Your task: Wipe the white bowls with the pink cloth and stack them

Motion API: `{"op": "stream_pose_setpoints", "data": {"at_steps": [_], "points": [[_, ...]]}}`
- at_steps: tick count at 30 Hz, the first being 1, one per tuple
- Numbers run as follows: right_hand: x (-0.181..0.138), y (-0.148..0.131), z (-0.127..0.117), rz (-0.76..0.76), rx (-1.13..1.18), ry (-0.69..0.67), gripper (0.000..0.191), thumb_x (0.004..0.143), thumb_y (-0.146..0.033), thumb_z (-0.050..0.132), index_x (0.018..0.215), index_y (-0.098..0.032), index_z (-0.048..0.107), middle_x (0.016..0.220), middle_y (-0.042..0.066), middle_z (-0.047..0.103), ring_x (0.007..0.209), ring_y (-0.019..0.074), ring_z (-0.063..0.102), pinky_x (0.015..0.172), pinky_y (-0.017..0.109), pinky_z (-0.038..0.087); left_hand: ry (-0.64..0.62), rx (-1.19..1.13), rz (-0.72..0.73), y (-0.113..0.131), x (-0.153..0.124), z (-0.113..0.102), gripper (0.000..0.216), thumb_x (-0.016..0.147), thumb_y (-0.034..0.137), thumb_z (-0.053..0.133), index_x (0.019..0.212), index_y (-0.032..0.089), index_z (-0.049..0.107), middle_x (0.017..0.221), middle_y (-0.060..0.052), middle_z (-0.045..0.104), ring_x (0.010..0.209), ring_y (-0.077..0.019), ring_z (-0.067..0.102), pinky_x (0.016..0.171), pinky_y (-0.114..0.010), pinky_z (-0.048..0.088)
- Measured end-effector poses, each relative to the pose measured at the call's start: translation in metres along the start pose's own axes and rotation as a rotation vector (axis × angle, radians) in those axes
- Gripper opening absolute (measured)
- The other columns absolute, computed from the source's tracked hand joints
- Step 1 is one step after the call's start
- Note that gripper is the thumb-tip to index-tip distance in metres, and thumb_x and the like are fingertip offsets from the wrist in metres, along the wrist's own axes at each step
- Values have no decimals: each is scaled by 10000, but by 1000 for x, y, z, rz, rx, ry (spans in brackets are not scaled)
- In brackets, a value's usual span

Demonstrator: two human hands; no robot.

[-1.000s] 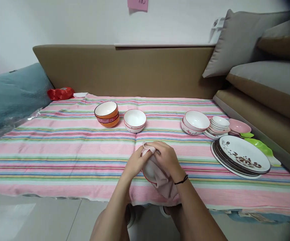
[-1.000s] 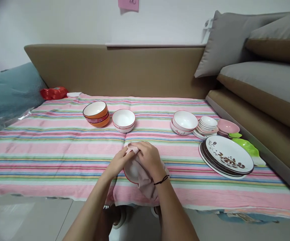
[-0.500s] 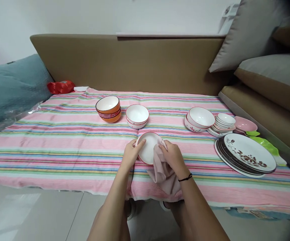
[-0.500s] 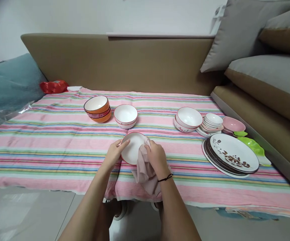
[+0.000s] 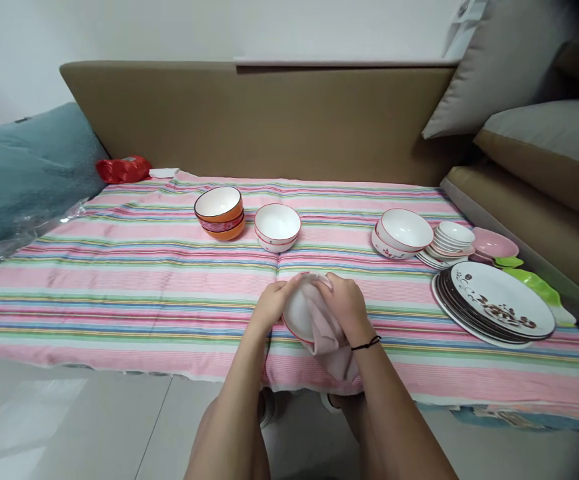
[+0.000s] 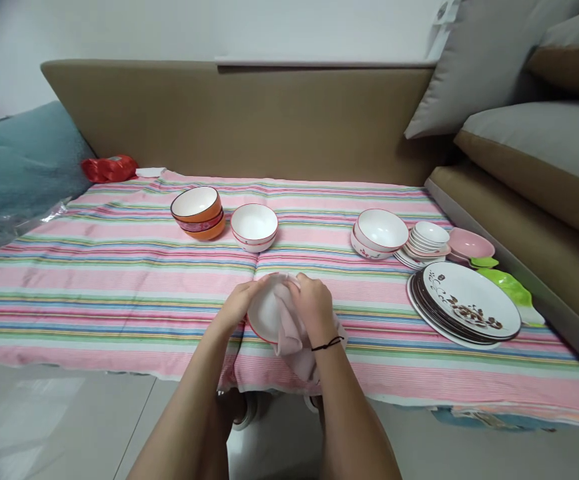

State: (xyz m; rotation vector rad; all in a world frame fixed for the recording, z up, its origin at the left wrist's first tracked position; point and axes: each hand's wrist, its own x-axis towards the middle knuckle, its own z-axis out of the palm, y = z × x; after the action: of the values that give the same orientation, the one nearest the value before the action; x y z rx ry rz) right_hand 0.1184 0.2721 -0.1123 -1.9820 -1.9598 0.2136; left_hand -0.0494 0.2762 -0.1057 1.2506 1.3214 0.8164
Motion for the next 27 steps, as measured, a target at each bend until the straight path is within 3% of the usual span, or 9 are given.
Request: {"op": "stream_pose_setpoints", "data": {"at_steps": [4,7,11,14,18,21,24,27], "points": [[-1,4,4,117,-8,25,307,957,-357,492,834,-142,674,725,108,680,608,187,546,530,277,221,257,-10,87,-1,2,5,524,828,661,488,682,167,582,705,-35,592,663,-168,497,582,-280,380],[0,6,7,88,32,44,270,941,-321,500,833,-143,671,712,100,670,598,183,540,535,276,247,317,-18,114,-1,4,4,499,842,656,469,700,184,550,668,-9,535,620,-154,462,564,-274,354],[5,10,7,40,29,10,221,920,-284,504,856,-146,665,736,100,676,631,201,560,543,286,264,273,74,148,3,3,0,451,826,614,527,750,178,615,694,-19,574,669,-170,502,591,-264,372],[6,13,3,-23,114,13,234,935,-271,456,930,-156,659,765,89,692,666,210,587,564,284,312,115,93,187,5,1,-2,471,823,613,526,787,168,674,775,-38,643,754,-196,543,640,-267,405],[2,11,-3,-274,376,42,283,938,-226,411,1077,-196,656,1004,75,728,881,208,644,744,286,444,-152,103,190,5,-3,-2,518,855,610,479,771,148,697,786,-39,667,753,-202,555,656,-278,413],[-1,7,-6,-448,458,61,323,930,-178,404,1123,-226,658,1143,51,708,1034,193,632,883,287,443,-208,127,236,4,-3,-2,478,867,579,488,794,159,706,832,-36,683,807,-209,569,721,-283,420],[-2,6,-6,-352,336,60,264,944,-215,431,1033,-221,678,1015,45,734,915,196,653,748,268,429,-143,144,202,4,-2,1,490,861,599,492,814,162,710,852,-46,690,829,-217,574,735,-290,419],[-1,9,-4,-141,106,40,262,961,-362,473,881,-204,667,750,42,703,671,196,605,561,272,297,-63,117,133,4,-1,5,551,841,656,481,784,159,711,819,-50,686,798,-216,575,710,-291,416]]}}
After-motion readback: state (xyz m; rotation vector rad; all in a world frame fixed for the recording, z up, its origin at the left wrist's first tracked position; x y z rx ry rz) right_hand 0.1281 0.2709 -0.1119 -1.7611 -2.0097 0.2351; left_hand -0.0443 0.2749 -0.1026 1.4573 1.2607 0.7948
